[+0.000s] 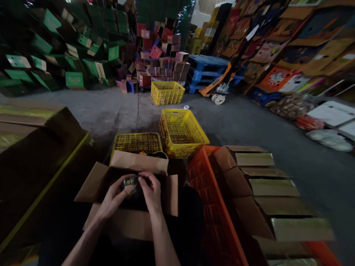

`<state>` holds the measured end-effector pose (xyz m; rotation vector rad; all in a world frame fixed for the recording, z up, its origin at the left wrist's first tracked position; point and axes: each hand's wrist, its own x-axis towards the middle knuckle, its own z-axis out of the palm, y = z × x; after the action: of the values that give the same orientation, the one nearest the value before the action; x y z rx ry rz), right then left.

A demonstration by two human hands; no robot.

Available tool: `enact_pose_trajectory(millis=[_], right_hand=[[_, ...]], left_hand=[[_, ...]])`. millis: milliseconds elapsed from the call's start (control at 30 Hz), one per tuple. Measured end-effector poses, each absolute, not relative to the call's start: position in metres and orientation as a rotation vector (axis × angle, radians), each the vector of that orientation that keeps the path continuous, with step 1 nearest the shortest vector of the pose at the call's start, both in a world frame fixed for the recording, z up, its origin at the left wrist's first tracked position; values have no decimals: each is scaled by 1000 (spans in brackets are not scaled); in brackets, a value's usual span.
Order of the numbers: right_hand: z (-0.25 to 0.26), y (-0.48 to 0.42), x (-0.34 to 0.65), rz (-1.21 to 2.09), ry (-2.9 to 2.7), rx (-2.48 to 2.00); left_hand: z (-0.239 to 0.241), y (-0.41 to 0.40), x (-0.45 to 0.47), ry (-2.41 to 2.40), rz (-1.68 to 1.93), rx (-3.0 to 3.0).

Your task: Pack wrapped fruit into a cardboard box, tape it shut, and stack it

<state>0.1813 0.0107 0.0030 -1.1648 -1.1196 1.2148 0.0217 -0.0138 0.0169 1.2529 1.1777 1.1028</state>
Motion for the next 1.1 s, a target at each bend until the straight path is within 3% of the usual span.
enact_pose_trajectory(millis=[433, 667, 1100], right_hand=[[3, 15, 182, 1300, -1097, -1139], [-8, 16, 187, 1253, -735, -1030], [-3, 17, 186, 1241, -795, -1028]], left_hand=[[13, -11, 21, 1173, 1089, 1210], [8, -7, 22, 1096, 1072, 1084], [4, -10, 22, 1214, 1181, 1114]])
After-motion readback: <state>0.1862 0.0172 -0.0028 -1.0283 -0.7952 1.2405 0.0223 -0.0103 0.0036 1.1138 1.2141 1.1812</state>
